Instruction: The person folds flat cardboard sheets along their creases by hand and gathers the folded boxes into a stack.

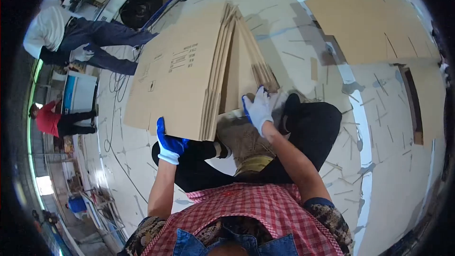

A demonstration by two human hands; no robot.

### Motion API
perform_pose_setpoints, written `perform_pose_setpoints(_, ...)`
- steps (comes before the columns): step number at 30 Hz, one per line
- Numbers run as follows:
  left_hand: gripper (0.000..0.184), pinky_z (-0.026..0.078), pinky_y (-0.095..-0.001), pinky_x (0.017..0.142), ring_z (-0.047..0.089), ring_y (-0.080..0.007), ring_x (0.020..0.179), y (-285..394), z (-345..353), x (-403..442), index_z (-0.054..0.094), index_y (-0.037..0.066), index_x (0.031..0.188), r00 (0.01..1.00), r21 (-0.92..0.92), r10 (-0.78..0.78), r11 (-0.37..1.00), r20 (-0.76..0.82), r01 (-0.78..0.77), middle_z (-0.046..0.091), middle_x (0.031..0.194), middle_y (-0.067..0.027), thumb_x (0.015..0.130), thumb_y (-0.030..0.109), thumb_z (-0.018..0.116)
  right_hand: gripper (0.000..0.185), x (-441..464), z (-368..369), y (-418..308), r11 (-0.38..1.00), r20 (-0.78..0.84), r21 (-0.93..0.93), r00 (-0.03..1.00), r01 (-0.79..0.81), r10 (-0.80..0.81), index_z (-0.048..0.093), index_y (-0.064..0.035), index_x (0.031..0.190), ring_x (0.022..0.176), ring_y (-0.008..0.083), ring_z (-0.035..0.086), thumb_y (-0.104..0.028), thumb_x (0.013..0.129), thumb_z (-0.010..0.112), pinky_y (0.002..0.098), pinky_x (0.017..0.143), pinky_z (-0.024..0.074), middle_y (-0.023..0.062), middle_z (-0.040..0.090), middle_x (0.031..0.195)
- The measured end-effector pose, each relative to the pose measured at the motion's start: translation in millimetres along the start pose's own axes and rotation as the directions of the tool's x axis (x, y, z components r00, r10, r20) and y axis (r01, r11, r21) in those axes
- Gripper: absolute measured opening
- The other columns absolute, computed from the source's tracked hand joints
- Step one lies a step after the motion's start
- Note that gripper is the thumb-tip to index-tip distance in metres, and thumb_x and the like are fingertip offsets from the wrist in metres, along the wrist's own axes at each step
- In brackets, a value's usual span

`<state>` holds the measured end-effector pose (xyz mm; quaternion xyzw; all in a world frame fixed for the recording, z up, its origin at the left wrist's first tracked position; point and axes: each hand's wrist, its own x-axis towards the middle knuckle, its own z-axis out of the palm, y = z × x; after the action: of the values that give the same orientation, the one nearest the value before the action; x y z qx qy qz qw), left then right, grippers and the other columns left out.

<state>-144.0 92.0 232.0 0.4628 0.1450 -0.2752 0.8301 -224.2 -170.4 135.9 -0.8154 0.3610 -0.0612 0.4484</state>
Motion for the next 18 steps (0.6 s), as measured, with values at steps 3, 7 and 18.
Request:
perform_pose_setpoints(3, 0.058, 0.043, -0.0453, 0.094, 0.050, -0.0264, 0.114, 5.3, -7.7, 1.1, 0.044, 0.012, 0.128, 0.998, -0.006, -0.006, 1.000, 0.061, 0.006, 0.051, 0.126, -0.0074, 0.085, 0.050, 0.049, 0.083, -11.9, 7.3, -1.0, 0.999, 0.033, 0.050, 0.999, -0.011, 0.010, 0.022, 0.0127, 0.133, 0.125, 0.0401, 0.033, -0.045, 0.082, 0.053, 0.0409, 0.105, 0.0269, 0.0332, 0.035, 0.131)
perform_pose_setpoints(7, 0.057, 0.042, -0.0441, 0.095, 0.049, -0.0263, 0.115, 11.4, 2.4, -7.0, 0.044, 0.011, 0.129, 1.000, -0.009, -0.012, 1.000, 0.015, 0.012, 0.051, 0.127, -0.0075, 0.086, 0.048, 0.048, 0.088, -30.9, 26.1, 10.0, 0.993, 0.217, 0.110, 0.976, -0.041, 0.016, 0.025, 0.0132, 0.132, 0.124, 0.0402, 0.036, -0.045, 0.077, 0.062, 0.0411, 0.104, 0.0283, 0.0343, 0.035, 0.131)
perform_pose_setpoints(18, 0.054, 0.040, -0.0400, 0.097, 0.052, -0.0276, 0.112, 28.4, -9.7, -1.8, 0.043, 0.007, 0.128, 0.965, 0.101, 0.262, 0.960, 0.010, -0.262, 0.051, 0.126, -0.0101, 0.087, 0.041, 0.049, 0.045, 18.0, 6.4, 17.2, 0.463, 0.639, 0.738, 0.729, -0.491, -0.245, 0.052, 0.0057, 0.116, 0.090, 0.0190, 0.062, -0.018, 0.081, 0.066, 0.0322, 0.075, 0.0518, 0.0116, 0.062, 0.102)
